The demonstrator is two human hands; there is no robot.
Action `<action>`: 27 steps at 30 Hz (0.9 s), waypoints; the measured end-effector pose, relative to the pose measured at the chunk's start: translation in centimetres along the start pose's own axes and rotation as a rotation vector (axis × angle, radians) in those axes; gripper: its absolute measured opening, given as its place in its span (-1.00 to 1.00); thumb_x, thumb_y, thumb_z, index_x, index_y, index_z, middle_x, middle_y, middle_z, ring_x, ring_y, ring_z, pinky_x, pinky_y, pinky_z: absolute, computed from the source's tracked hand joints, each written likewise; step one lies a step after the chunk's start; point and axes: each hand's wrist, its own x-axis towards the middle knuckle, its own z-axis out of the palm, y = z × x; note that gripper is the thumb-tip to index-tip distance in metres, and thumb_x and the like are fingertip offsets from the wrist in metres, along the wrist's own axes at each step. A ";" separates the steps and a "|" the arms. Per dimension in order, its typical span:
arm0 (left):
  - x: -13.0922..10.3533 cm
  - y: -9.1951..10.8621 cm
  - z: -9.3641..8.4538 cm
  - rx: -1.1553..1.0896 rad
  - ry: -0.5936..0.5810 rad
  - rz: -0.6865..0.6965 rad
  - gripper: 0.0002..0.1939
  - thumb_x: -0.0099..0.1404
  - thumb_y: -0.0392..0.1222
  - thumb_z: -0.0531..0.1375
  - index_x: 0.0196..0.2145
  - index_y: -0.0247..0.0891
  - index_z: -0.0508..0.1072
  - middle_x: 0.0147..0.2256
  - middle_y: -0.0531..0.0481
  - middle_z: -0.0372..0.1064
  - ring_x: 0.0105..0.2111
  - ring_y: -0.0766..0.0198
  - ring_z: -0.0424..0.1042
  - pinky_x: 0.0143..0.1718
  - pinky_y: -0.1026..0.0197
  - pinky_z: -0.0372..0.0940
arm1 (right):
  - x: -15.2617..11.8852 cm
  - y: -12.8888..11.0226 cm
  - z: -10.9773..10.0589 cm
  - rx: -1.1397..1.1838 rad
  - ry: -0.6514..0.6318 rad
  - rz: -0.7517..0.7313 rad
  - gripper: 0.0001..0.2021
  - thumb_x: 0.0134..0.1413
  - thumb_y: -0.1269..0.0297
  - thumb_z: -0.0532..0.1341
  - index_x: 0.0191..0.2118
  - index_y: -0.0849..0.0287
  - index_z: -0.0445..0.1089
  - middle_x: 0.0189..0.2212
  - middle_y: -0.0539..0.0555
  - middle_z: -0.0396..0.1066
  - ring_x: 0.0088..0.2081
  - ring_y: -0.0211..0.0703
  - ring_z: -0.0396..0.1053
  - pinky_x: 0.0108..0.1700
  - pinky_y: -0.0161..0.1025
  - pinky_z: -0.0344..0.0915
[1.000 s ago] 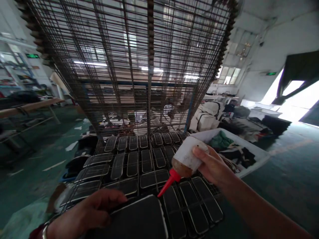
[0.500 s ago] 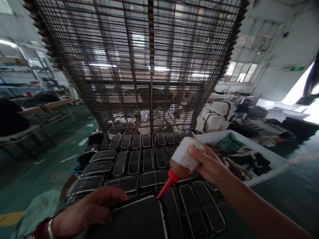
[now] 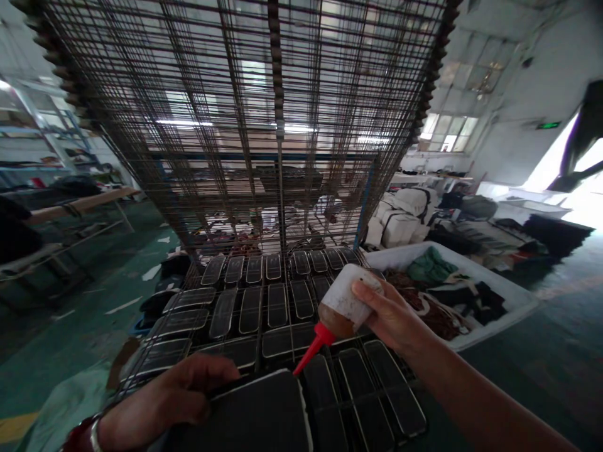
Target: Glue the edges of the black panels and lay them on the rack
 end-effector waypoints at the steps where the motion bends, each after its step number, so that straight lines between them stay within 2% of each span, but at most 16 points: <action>1: -0.1 0.0 -0.1 -0.017 0.036 -0.002 -0.62 -0.08 -0.37 0.20 -0.27 -0.16 0.60 -0.28 0.06 0.61 -0.31 0.20 0.51 -0.34 0.28 0.33 | -0.1 0.1 -0.1 0.000 0.004 0.004 -0.71 -0.04 0.11 0.49 -0.30 0.18 0.50 -0.48 0.00 0.34 -0.45 -0.19 0.26 -0.45 -0.36 0.24; 4: -0.1 -0.2 -0.3 -0.058 0.105 0.007 -0.61 -0.10 -0.37 0.21 -0.26 -0.14 0.60 -0.24 0.07 0.61 -0.25 0.16 0.51 -0.27 0.25 0.35 | -0.4 0.3 -0.3 -0.004 0.013 0.020 -0.71 -0.04 0.11 0.49 -0.30 0.19 0.51 -0.46 0.02 0.35 -0.44 -0.17 0.27 -0.45 -0.35 0.26; 10: 0.3 -0.3 -0.8 -0.009 -0.012 0.060 -0.63 -0.05 -0.35 0.18 -0.24 -0.23 0.59 -0.25 -0.03 0.61 -0.30 0.17 0.51 -0.35 0.27 0.33 | -1.2 0.3 -0.2 0.000 0.037 0.029 -0.71 -0.04 0.12 0.49 -0.30 0.19 0.50 -0.48 0.00 0.33 -0.45 -0.20 0.25 -0.46 -0.37 0.24; 17: 0.3 -0.6 -0.9 -0.067 -0.025 0.096 -0.67 -0.03 -0.31 0.18 -0.26 -0.23 0.57 -0.28 -0.03 0.59 -0.30 0.10 0.52 -0.31 0.21 0.36 | -2.3 0.6 -0.1 0.018 0.065 0.032 -0.71 -0.06 0.12 0.51 -0.33 0.19 0.50 -0.50 0.00 0.32 -0.47 -0.22 0.24 -0.47 -0.38 0.25; 21: 0.5 -1.5 -1.0 -0.172 0.036 0.146 -0.66 -0.04 -0.30 0.22 -0.24 -0.23 0.57 -0.27 -0.04 0.60 -0.29 0.06 0.54 -0.28 0.15 0.38 | -2.4 0.7 -0.3 0.035 0.100 0.019 -0.72 -0.06 0.14 0.51 -0.32 0.18 0.51 -0.48 0.01 0.35 -0.45 -0.21 0.26 -0.45 -0.38 0.29; 27: 0.8 -3.1 -0.5 -0.457 0.188 0.154 -0.64 0.00 -0.37 0.27 -0.20 -0.17 0.56 -0.19 -0.02 0.60 -0.24 0.03 0.56 -0.20 0.07 0.40 | -1.9 1.5 -0.8 0.062 0.190 -0.029 -0.74 -0.02 0.14 0.49 -0.29 0.17 0.52 -0.45 0.03 0.38 -0.43 -0.18 0.30 -0.45 -0.37 0.34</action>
